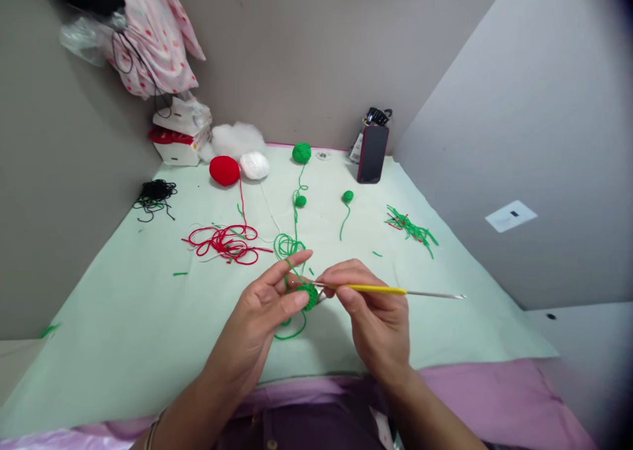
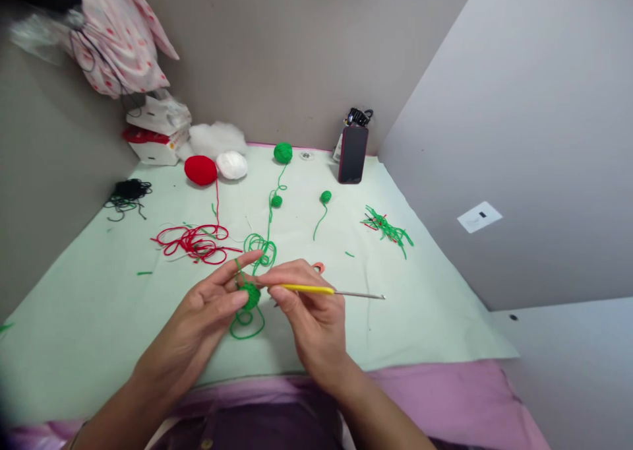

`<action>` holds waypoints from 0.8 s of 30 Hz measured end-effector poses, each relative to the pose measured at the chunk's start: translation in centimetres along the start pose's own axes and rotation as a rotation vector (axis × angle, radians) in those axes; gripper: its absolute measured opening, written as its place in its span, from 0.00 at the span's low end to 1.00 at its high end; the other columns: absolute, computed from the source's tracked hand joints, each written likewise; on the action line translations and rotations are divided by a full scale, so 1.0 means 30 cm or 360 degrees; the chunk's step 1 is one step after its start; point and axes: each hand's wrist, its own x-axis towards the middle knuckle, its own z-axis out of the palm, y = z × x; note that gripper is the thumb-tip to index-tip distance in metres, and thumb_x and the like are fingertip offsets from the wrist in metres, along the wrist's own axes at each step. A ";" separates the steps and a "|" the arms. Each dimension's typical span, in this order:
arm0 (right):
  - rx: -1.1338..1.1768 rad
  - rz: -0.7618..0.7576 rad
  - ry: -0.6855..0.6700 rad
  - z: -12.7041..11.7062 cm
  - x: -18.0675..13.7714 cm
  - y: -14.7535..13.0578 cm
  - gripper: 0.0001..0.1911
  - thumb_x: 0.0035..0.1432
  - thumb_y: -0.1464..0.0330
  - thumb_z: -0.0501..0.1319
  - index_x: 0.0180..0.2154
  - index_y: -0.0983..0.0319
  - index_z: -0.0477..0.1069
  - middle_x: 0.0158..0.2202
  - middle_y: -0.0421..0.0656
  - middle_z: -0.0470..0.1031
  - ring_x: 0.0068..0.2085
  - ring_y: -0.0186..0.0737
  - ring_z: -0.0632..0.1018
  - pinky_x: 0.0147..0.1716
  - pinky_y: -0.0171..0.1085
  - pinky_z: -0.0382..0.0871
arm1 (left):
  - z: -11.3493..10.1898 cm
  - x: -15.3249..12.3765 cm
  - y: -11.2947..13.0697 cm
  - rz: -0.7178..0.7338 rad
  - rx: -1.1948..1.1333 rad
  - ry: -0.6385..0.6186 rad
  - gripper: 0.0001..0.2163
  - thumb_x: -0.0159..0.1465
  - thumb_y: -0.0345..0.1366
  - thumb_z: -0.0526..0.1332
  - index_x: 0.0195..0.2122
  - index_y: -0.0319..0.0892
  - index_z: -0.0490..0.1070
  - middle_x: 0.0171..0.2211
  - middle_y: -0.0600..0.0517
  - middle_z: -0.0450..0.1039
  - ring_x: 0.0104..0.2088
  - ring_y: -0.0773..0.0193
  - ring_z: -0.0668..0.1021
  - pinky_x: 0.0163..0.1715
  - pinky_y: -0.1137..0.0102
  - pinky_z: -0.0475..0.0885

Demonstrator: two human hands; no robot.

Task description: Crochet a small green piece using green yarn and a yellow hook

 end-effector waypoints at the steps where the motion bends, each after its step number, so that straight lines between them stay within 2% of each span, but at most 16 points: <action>1: 0.0012 -0.0001 0.0000 0.000 -0.001 0.002 0.08 0.73 0.66 0.66 0.45 0.53 0.86 0.37 0.42 0.86 0.38 0.40 0.84 0.37 0.39 0.80 | -0.002 0.000 0.000 -0.0011 -0.0016 -0.0004 0.22 0.59 0.37 0.79 0.55 0.52 0.85 0.35 0.55 0.80 0.43 0.62 0.78 0.53 0.67 0.66; 4: 0.0061 0.0047 0.0037 -0.006 -0.003 0.008 0.08 0.72 0.66 0.66 0.44 0.54 0.87 0.37 0.42 0.85 0.36 0.39 0.82 0.36 0.38 0.80 | -0.012 0.004 0.003 -0.0071 -0.0096 -0.0028 0.24 0.60 0.36 0.77 0.58 0.48 0.84 0.35 0.53 0.81 0.44 0.60 0.78 0.54 0.65 0.66; 8: 0.0304 0.0270 0.0127 -0.026 0.008 0.015 0.08 0.71 0.64 0.68 0.40 0.56 0.86 0.34 0.42 0.83 0.32 0.36 0.80 0.32 0.36 0.78 | -0.024 0.009 0.012 -0.0153 -0.0238 -0.0081 0.21 0.58 0.35 0.75 0.53 0.43 0.86 0.35 0.49 0.82 0.42 0.58 0.80 0.53 0.64 0.67; 13: 0.0549 0.0463 0.0080 -0.031 0.020 0.020 0.08 0.69 0.61 0.70 0.38 0.56 0.86 0.33 0.41 0.81 0.29 0.35 0.78 0.31 0.35 0.77 | -0.018 0.008 0.007 -0.0092 -0.0167 -0.0083 0.15 0.58 0.36 0.75 0.47 0.44 0.88 0.34 0.51 0.82 0.42 0.58 0.80 0.51 0.65 0.69; 16: 0.0410 0.0438 0.0028 -0.014 0.008 0.017 0.08 0.70 0.60 0.69 0.40 0.53 0.87 0.34 0.41 0.82 0.32 0.36 0.78 0.33 0.35 0.76 | -0.007 0.007 -0.010 0.0035 0.0057 -0.0056 0.12 0.60 0.36 0.76 0.46 0.47 0.87 0.35 0.52 0.82 0.41 0.60 0.79 0.48 0.67 0.70; 19: 0.0146 0.0306 -0.0093 -0.009 0.007 -0.003 0.08 0.72 0.62 0.67 0.43 0.53 0.87 0.36 0.43 0.84 0.36 0.38 0.80 0.38 0.38 0.77 | 0.002 0.004 -0.017 0.0138 0.0162 0.0021 0.07 0.62 0.39 0.77 0.38 0.46 0.85 0.33 0.52 0.82 0.39 0.60 0.80 0.45 0.68 0.72; 20: 0.0068 0.0262 -0.0170 -0.017 0.016 -0.012 0.08 0.72 0.62 0.67 0.43 0.53 0.87 0.37 0.43 0.84 0.37 0.39 0.81 0.39 0.39 0.77 | 0.004 0.004 -0.013 0.0145 0.0176 0.0064 0.07 0.62 0.41 0.77 0.35 0.45 0.84 0.32 0.53 0.82 0.38 0.60 0.80 0.43 0.70 0.72; 22: -0.0097 0.0206 -0.0373 -0.059 0.054 -0.027 0.07 0.71 0.63 0.68 0.46 0.53 0.86 0.39 0.44 0.85 0.38 0.40 0.82 0.39 0.40 0.78 | 0.004 0.007 0.006 0.0138 0.0209 0.0159 0.11 0.61 0.43 0.78 0.32 0.44 0.82 0.31 0.54 0.81 0.35 0.64 0.78 0.40 0.73 0.72; 24: -0.0318 0.0202 -0.0547 -0.137 0.124 -0.028 0.12 0.68 0.64 0.70 0.53 0.53 0.84 0.44 0.45 0.85 0.39 0.40 0.83 0.39 0.40 0.80 | 0.002 0.020 0.038 0.0068 0.0194 0.0221 0.13 0.57 0.46 0.81 0.32 0.44 0.83 0.32 0.54 0.81 0.34 0.65 0.78 0.37 0.75 0.73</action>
